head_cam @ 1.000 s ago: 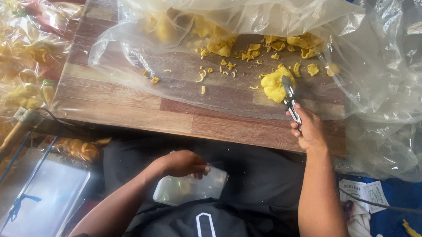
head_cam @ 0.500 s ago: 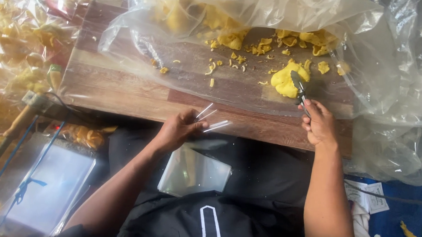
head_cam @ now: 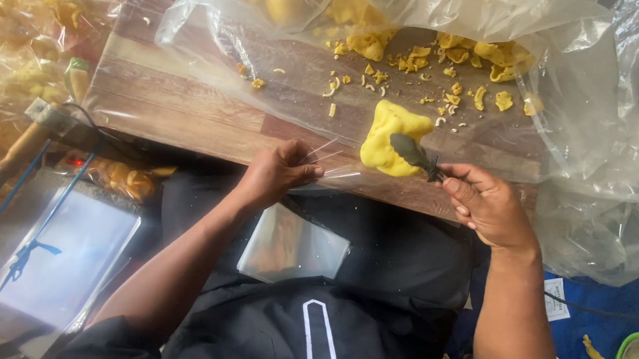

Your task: The person is manually picking up yellow snack pieces from a pile and placing them into individual plastic bags.

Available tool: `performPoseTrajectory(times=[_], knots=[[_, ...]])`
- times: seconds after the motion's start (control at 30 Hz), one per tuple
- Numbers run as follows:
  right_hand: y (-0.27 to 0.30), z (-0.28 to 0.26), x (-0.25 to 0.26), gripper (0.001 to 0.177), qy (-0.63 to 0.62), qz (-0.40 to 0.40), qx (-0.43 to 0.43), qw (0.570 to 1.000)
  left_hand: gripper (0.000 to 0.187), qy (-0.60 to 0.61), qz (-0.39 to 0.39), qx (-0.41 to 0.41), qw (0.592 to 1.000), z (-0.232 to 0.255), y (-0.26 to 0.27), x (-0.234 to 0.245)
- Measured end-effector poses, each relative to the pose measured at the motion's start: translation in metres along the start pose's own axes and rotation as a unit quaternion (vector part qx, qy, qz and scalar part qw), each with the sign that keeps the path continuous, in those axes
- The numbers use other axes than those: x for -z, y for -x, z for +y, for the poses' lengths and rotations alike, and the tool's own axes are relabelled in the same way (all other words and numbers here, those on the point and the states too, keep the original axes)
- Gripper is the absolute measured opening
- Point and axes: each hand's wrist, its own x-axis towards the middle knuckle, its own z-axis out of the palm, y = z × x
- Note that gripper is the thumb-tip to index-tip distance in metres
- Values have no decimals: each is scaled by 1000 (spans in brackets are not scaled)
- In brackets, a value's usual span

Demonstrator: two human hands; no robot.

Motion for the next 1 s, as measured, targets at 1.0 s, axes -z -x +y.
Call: performPoseTrajectory(times=[1.0], knots=[[-4,-1,-52,29,76,-143,59,985,55,241,-36,-50,969,-13,19,-7]])
